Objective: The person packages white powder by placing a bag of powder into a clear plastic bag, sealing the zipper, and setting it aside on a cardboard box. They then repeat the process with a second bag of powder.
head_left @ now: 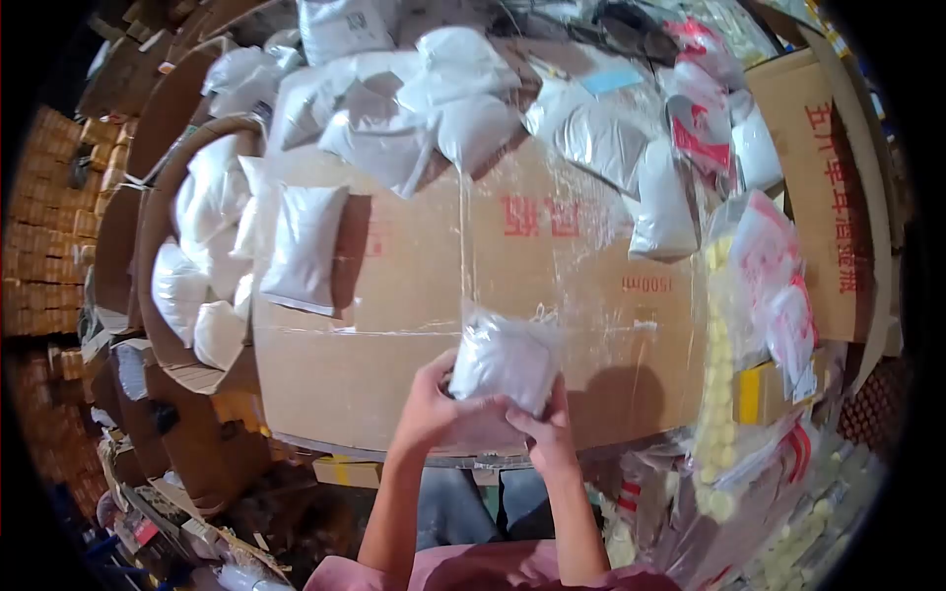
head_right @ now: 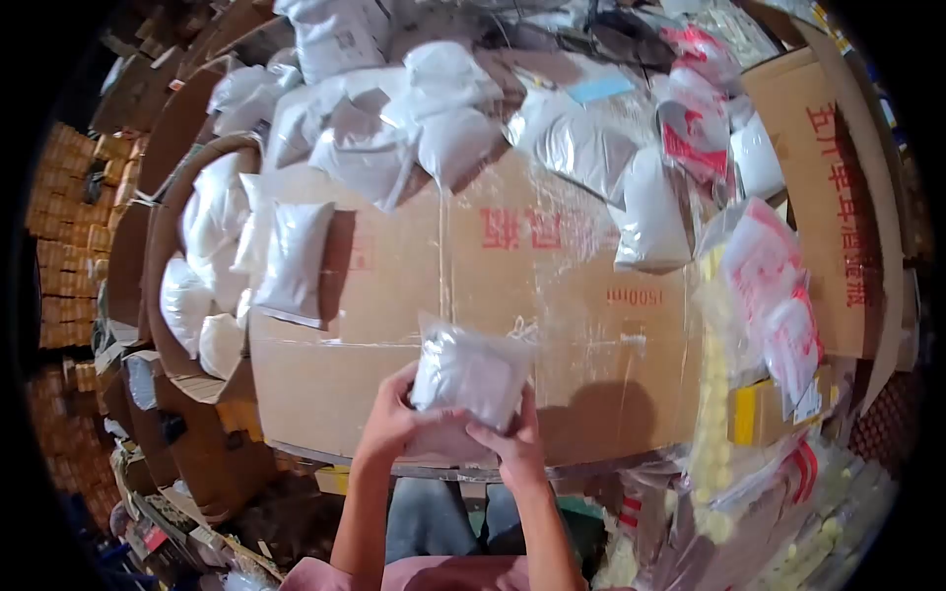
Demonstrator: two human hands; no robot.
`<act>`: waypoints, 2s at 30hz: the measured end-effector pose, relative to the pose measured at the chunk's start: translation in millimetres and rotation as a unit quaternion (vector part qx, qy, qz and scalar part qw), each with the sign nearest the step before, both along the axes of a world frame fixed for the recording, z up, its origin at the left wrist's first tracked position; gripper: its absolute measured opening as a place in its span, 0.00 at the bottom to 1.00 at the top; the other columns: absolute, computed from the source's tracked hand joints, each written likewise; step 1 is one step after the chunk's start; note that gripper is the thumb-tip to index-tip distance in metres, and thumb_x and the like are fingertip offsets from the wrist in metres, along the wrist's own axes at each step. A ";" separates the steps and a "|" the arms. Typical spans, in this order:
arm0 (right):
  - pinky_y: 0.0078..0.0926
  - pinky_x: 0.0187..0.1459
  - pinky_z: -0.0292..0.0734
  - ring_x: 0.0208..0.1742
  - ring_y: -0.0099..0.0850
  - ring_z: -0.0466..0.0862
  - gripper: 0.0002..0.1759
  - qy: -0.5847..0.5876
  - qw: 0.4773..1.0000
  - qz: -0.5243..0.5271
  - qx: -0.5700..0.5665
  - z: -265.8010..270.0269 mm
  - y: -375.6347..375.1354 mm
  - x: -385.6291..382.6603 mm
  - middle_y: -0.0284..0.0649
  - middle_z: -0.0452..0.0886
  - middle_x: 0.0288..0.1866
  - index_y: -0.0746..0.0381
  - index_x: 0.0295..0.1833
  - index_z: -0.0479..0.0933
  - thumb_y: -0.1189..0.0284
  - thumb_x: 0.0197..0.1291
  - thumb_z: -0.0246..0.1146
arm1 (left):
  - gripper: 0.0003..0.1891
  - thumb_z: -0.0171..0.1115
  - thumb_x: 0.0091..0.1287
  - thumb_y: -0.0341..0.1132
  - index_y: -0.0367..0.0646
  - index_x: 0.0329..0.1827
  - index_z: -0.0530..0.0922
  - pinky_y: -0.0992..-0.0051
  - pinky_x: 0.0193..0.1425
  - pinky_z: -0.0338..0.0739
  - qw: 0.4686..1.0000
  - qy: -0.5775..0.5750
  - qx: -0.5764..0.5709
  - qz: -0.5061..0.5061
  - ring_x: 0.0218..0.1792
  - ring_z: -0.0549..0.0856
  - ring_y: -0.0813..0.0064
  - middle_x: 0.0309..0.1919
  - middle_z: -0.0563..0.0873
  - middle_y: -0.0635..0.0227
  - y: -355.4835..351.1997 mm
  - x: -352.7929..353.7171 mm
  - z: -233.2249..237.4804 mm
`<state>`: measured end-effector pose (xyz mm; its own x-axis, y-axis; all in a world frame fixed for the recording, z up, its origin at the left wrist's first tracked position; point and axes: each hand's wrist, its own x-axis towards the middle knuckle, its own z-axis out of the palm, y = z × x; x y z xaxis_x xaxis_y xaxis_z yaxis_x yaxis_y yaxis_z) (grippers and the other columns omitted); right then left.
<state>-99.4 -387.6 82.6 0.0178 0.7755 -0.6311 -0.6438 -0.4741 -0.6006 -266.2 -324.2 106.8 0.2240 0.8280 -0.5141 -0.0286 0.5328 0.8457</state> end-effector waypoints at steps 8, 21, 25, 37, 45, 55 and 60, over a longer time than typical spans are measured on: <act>0.32 0.51 0.77 0.52 0.32 0.78 0.43 -0.096 0.984 0.150 0.001 59.4 -92.2 62.7 0.34 0.76 0.52 0.54 0.67 0.65 0.79 0.40 0.72 | 0.36 0.75 0.51 0.35 0.39 0.64 0.69 0.74 0.55 0.76 0.996 -0.072 -0.040 -0.038 0.49 0.80 0.76 0.48 0.82 0.65 -91.2 55.2 80.1; 0.31 0.51 0.76 0.50 0.30 0.79 0.38 -0.209 0.915 0.334 0.084 135.5 -57.0 34.9 0.35 0.78 0.52 0.59 0.63 0.69 0.76 0.43 0.74 | 0.25 0.75 0.51 0.48 0.41 0.48 0.84 0.72 0.51 0.75 0.993 -0.100 -0.063 -0.029 0.42 0.84 0.75 0.41 0.88 0.66 -148.9 104.8 109.1; 0.31 0.51 0.76 0.50 0.29 0.79 0.37 -0.228 0.876 0.393 0.161 139.0 -45.6 -1.0 0.35 0.78 0.52 0.61 0.62 0.70 0.75 0.43 0.74 | 0.30 0.79 0.47 0.47 0.38 0.50 0.84 0.73 0.53 0.75 0.988 -0.051 -0.107 0.095 0.46 0.83 0.74 0.44 0.87 0.64 -151.8 30.4 50.2; 0.35 0.65 0.69 0.66 0.34 0.71 0.39 0.046 0.846 0.414 0.332 314.9 159.7 -495.2 0.46 0.63 0.69 0.60 0.75 0.53 0.69 0.63 0.64 | 0.30 0.60 0.68 0.47 0.41 0.69 0.66 0.70 0.52 0.80 0.691 -0.360 0.201 0.594 0.57 0.79 0.63 0.60 0.78 0.66 -68.4 -530.5 278.6; 0.27 0.43 0.80 0.46 0.28 0.81 0.24 -0.295 0.732 0.591 0.168 64.7 88.6 -334.0 0.40 0.80 0.49 0.65 0.62 0.71 0.68 0.61 0.63 | 0.19 0.56 0.69 0.46 0.40 0.53 0.77 0.69 0.49 0.77 0.752 -0.152 -0.254 0.590 0.45 0.82 0.71 0.48 0.83 0.64 -385.2 -465.9 -93.4; 0.39 0.47 0.79 0.48 0.44 0.84 0.19 -0.469 0.670 0.153 -0.554 24.8 -403.4 169.6 0.55 0.83 0.46 0.67 0.45 0.82 0.66 0.48 0.63 | 0.22 0.55 0.70 0.45 0.37 0.58 0.73 0.67 0.54 0.75 0.825 0.042 -0.434 0.360 0.51 0.80 0.68 0.52 0.81 0.61 -335.9 -443.1 -102.7; 0.40 0.40 0.79 0.41 0.41 0.86 0.18 -0.404 0.776 0.078 -0.477 -21.9 -452.1 183.0 0.54 0.84 0.42 0.67 0.41 0.82 0.65 0.48 0.64 | 0.23 0.55 0.70 0.44 0.36 0.61 0.71 0.66 0.57 0.74 0.904 0.114 -0.305 0.278 0.54 0.79 0.66 0.54 0.80 0.59 -183.5 -459.7 -87.0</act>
<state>83.5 -839.7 60.7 0.6600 -0.0064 -0.7512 -0.1290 -0.9861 -0.1050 -725.9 -507.6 19.8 -0.3090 0.3269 -0.8931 -0.2983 0.8584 0.4174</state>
